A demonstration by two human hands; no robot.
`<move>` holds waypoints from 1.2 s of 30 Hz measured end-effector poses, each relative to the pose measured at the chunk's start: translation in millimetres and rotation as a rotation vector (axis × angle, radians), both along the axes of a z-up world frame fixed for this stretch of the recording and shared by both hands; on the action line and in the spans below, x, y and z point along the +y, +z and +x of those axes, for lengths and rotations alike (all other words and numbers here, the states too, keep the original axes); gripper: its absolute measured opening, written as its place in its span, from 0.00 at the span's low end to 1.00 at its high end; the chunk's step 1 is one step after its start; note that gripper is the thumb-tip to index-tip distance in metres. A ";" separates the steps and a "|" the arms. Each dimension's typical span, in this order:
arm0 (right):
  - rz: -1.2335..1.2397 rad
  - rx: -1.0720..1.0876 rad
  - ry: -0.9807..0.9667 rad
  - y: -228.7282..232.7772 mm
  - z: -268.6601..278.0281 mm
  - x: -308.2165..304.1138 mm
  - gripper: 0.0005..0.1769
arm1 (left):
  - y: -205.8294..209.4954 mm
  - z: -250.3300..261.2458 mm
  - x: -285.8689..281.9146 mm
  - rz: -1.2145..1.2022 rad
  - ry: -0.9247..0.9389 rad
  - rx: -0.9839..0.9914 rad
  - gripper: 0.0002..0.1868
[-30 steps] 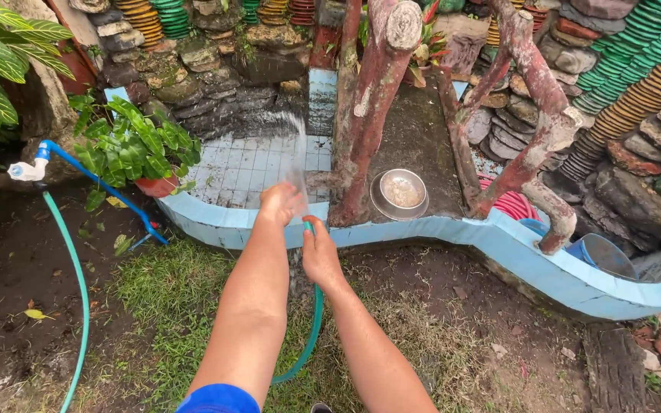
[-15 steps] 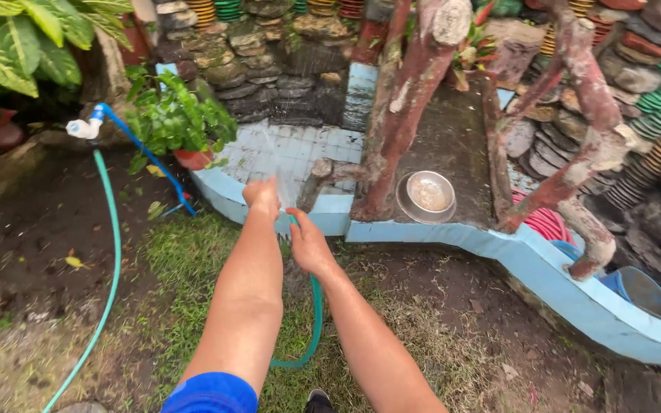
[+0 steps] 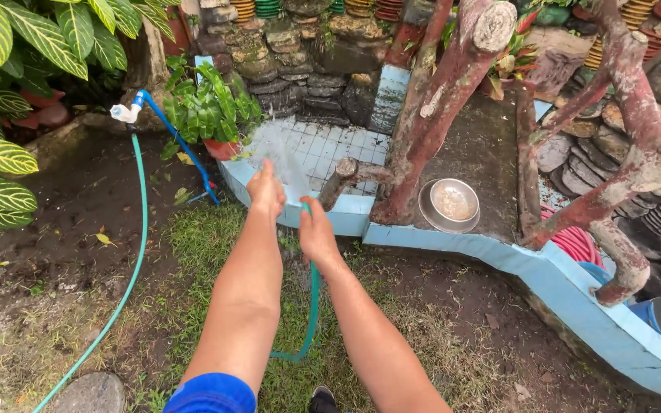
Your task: Watering various potted and ground plants in a garden using a garden hose.
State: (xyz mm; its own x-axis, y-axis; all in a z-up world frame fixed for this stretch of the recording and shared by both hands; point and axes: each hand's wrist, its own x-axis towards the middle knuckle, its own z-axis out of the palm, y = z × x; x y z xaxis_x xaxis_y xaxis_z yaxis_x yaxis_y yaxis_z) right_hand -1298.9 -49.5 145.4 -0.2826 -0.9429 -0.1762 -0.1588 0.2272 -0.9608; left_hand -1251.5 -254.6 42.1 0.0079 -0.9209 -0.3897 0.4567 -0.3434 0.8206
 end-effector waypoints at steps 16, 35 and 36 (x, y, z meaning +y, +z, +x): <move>-0.241 -0.113 -0.246 -110.2 -64.5 -179.8 0.16 | -29.8 27.6 102.8 -0.252 -0.589 -0.433 0.25; -0.217 -0.691 -0.671 -147.0 -16.0 -282.3 0.07 | 59.3 117.9 129.1 -0.324 -0.780 -0.605 0.31; -0.133 -0.628 -0.684 -136.4 -14.2 -281.2 0.07 | 53.9 121.4 124.4 -0.333 -0.776 -0.577 0.30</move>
